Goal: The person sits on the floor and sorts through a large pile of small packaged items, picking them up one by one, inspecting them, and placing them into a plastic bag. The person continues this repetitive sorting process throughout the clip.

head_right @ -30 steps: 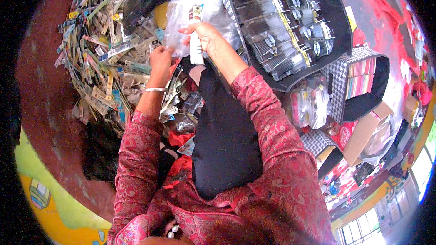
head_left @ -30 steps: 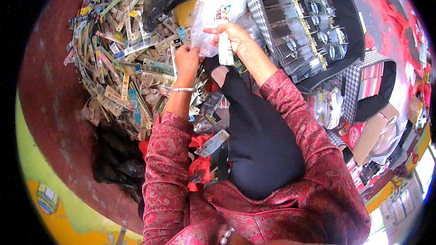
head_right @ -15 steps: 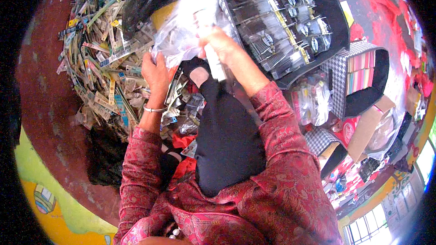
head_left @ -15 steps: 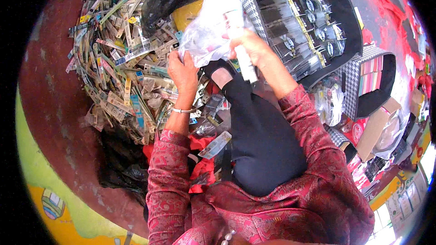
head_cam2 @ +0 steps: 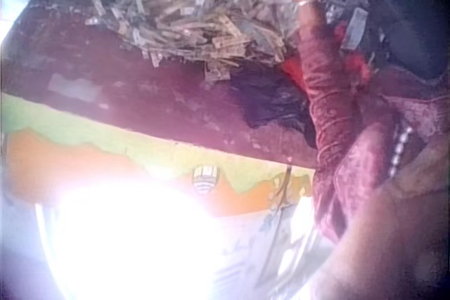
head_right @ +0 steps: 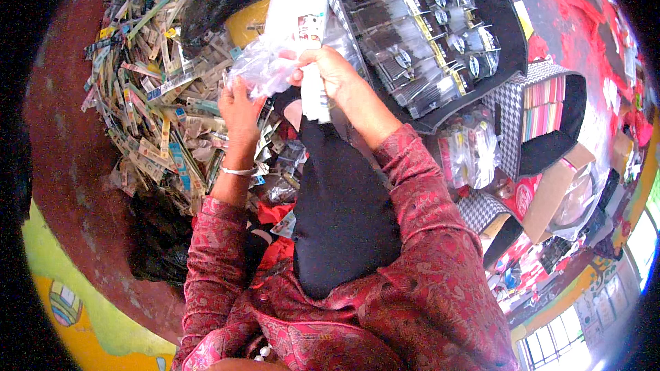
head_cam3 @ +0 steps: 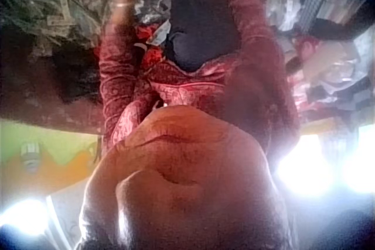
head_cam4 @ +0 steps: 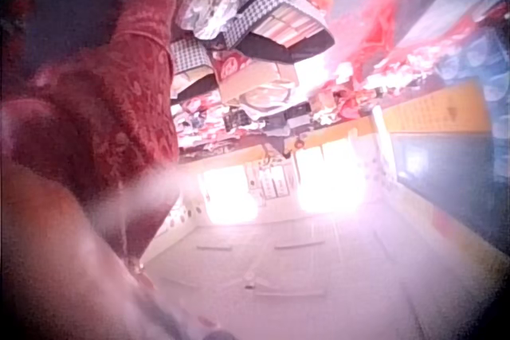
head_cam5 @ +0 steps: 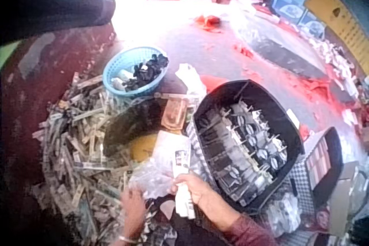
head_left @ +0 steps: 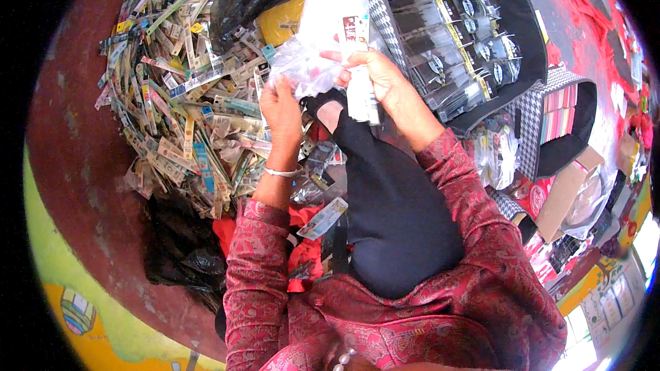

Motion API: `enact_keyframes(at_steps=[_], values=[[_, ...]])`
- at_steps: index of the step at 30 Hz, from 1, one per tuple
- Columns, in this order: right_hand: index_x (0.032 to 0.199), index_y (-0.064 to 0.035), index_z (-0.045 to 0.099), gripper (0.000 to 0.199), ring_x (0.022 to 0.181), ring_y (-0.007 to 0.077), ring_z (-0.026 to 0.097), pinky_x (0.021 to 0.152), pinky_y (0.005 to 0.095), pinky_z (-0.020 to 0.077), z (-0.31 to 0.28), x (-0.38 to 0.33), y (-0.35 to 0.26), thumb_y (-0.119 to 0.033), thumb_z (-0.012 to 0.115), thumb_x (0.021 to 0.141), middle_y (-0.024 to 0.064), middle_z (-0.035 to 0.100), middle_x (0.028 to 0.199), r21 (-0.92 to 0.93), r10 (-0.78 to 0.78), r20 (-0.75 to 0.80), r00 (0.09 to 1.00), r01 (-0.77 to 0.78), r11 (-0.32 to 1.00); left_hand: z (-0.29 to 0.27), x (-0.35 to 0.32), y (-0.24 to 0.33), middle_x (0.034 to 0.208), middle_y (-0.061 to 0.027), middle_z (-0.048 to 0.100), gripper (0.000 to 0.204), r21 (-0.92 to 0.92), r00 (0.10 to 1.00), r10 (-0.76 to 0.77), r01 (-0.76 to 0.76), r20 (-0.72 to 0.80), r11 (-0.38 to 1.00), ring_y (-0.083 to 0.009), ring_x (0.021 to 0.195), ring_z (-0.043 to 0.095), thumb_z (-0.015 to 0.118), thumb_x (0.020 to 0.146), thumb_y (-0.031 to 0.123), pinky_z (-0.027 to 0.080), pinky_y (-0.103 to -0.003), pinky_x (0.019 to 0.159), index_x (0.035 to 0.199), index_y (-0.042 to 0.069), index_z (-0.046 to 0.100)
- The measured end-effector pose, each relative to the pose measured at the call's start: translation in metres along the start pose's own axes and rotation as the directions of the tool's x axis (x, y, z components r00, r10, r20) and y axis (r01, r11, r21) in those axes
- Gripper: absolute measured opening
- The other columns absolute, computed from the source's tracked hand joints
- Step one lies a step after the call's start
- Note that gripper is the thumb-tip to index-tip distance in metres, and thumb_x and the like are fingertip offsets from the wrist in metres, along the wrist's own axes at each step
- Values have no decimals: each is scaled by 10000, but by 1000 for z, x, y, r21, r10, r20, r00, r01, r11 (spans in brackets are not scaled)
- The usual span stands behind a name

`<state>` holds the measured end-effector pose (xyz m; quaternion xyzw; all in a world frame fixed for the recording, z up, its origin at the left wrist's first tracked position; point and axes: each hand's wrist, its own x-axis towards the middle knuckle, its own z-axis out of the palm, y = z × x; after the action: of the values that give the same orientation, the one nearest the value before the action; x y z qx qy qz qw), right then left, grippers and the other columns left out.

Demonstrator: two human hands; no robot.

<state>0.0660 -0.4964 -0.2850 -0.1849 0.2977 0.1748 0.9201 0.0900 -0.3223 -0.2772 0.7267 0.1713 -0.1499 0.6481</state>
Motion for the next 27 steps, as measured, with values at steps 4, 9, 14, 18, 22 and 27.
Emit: enact_keyframes(at_steps=[4, 9, 14, 18, 22, 27], values=[[1178, 38, 351, 550, 469, 146, 511, 562, 293, 507, -6, -14, -6, -10, 448, 640, 250, 465, 1140, 118, 127, 295, 947, -168, 979, 0, 5, 21, 798, -25, 516, 174, -388, 987, -159, 148, 4, 910, -139, 695, 509, 448, 871, 213, 472, -291, 594, 883, 46, 494], [1174, 53, 363, 551, 456, 140, 508, 509, 280, 502, -3, -28, -8, -20, 452, 636, 249, 472, 1128, -38, 259, 233, 937, -257, 966, -10, 13, 32, 807, -35, 534, 186, -372, 994, -113, 108, 7, 922, -131, 622, 479, 455, 867, 170, 431, -263, 595, 940, 11, 521], [1172, 43, 359, 555, 467, 133, 525, 441, 249, 472, 7, -16, 5, 23, 497, 635, 218, 515, 1051, -242, 365, 84, 927, -336, 910, -10, 8, 31, 640, -13, 516, 151, 195, 952, 298, -305, 66, 932, -118, 554, 475, 498, 845, 162, 391, -249, 508, 789, 37, 561], [1028, 15, 439, 380, 449, 145, 527, 443, 297, 502, 19, 7, 15, 33, 498, 654, 175, 562, 885, -566, 319, -121, 940, -329, 756, 1, -5, 28, 602, -134, 508, 160, 468, 869, 436, -494, 235, 732, -240, 538, 476, 523, 820, 169, 375, -332, 508, 761, 21, 514], [963, 52, 452, 269, 428, 152, 524, 491, 338, 523, 1, 31, -4, -14, 485, 704, 161, 558, 810, -149, 358, -172, 918, -384, 911, -7, -20, 20, 607, -203, 453, 225, 653, 813, 471, -566, 341, 503, -366, 551, 420, 524, 820, 188, 345, -385, 493, 716, 7, 437], [874, 29, 453, 186, 528, 238, 534, 455, 380, 486, 1, 40, 5, 18, 488, 692, 156, 499, 687, -56, -193, -413, 890, 187, 981, -12, -37, 5, 591, -177, 426, 218, 628, 862, 441, -491, 250, 604, -287, 521, 418, 502, 831, 183, 349, -356, 495, 730, 0, 439]])
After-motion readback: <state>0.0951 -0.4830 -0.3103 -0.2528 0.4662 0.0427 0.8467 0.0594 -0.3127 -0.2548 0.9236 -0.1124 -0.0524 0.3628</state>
